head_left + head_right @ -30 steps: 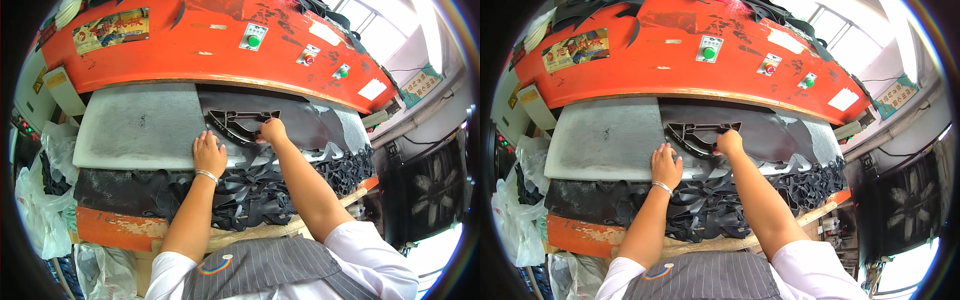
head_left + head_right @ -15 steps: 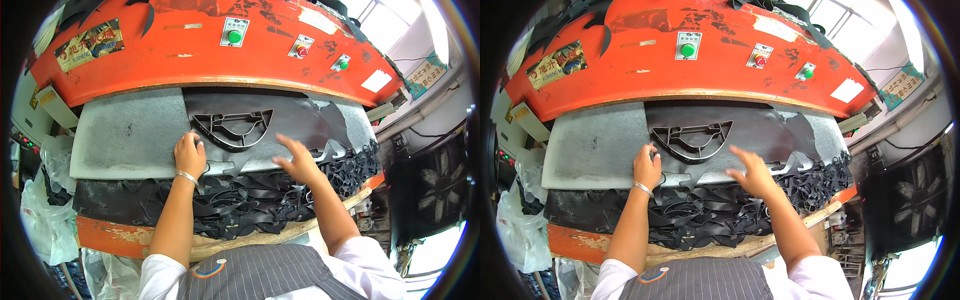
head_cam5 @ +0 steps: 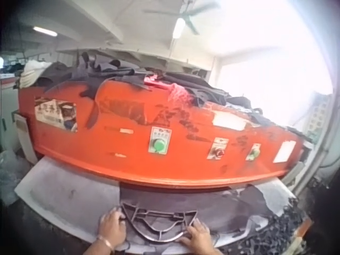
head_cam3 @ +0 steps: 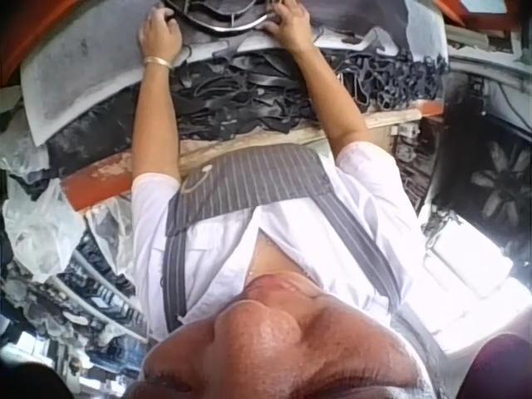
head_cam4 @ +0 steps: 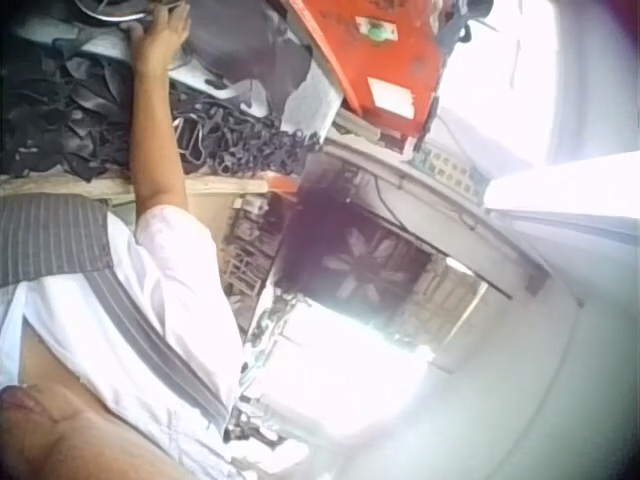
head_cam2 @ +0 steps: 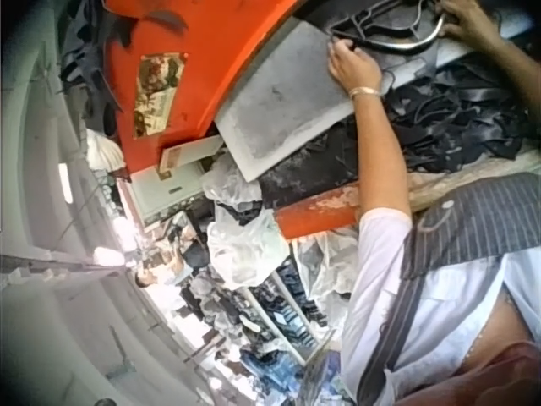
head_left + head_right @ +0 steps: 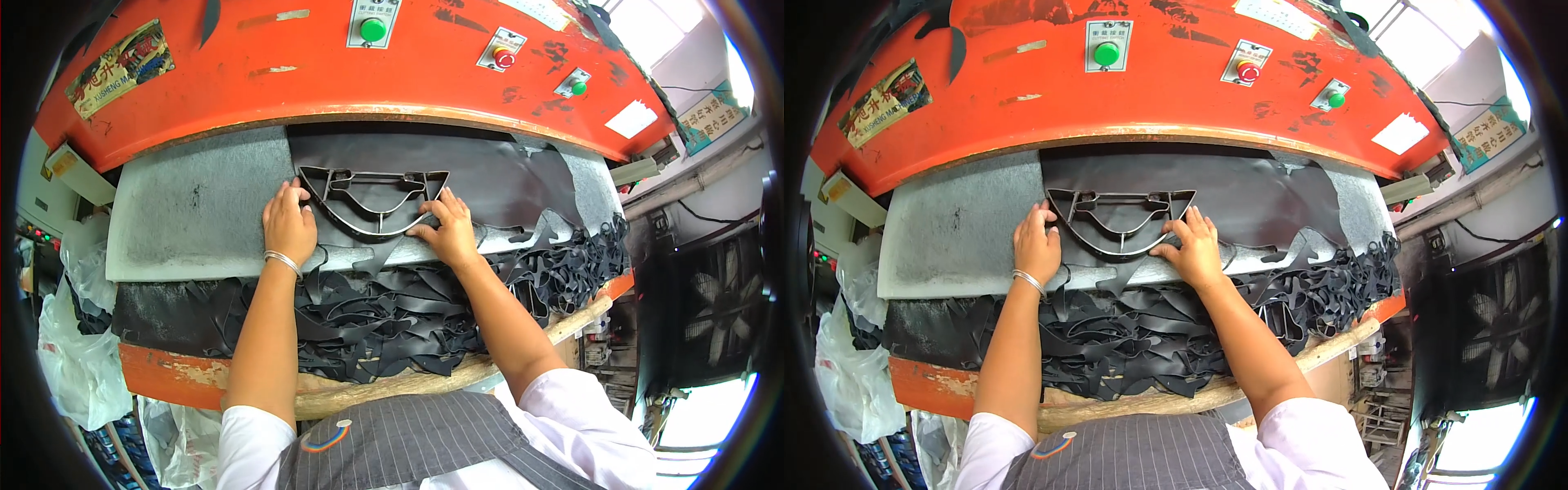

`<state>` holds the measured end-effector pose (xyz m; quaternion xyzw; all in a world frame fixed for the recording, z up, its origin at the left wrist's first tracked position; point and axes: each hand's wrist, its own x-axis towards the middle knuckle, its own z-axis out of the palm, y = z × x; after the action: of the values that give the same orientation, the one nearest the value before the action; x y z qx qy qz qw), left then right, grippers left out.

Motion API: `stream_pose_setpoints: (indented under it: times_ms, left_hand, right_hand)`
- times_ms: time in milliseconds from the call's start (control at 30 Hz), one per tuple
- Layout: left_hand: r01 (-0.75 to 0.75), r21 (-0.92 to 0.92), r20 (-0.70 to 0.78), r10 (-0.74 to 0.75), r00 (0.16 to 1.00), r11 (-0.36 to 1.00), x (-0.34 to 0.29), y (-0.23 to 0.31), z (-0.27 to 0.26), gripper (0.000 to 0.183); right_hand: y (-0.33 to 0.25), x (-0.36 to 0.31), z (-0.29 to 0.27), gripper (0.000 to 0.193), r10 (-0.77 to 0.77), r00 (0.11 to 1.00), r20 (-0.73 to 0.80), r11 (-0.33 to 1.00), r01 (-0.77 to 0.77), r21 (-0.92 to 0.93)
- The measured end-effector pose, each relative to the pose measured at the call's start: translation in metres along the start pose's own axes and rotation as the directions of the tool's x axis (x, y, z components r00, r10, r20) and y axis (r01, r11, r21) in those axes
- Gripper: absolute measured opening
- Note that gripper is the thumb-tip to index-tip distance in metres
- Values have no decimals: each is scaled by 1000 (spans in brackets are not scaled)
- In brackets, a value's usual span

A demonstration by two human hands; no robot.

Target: Operating a large red hydraulic press using metal dies to cut shoe components from sheets of leather.

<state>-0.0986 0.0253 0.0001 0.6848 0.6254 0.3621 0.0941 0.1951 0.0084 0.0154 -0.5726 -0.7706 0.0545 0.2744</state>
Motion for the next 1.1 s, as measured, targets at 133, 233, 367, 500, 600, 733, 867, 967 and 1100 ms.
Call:
stream_pose_setpoints:
  times_ms: [133,233,367,500,600,733,867,967,1100]
  left_hand:
    - [60,-132,18,-58,998,989,6,0,0,19]
    - [124,-165,52,-117,992,978,10,-3,-2,20]
    - [54,13,25,-55,998,998,12,6,-4,19]
    - [38,33,-8,-38,999,999,15,-9,-10,18]
    - [32,32,0,-32,999,999,16,-16,-19,19]
    - [21,42,9,-21,1000,999,12,-9,-21,18]
    - [21,19,41,-21,999,1000,9,-2,-24,17]
    - [4,52,45,-6,999,999,13,-2,-24,16]
    - [-22,94,-22,25,999,995,20,-4,-26,14]
  right_hand:
    - [7,-4,-15,56,21,1000,-4,998,-20,52]
    - [5,-5,-21,68,71,995,76,991,-79,104]
    - [8,-4,-20,56,49,996,70,997,-53,59]
    - [1,5,-4,43,-45,999,-18,997,46,61]
    - [-5,6,4,42,-90,994,-61,995,93,46]
    - [-5,1,-1,41,-114,991,-72,993,115,8]
    - [-4,-3,-11,39,-128,990,-60,992,127,-26]
    - [-5,-1,-11,40,-145,986,-76,989,142,-49]
    - [-14,10,-13,48,-161,986,-50,985,157,-66]
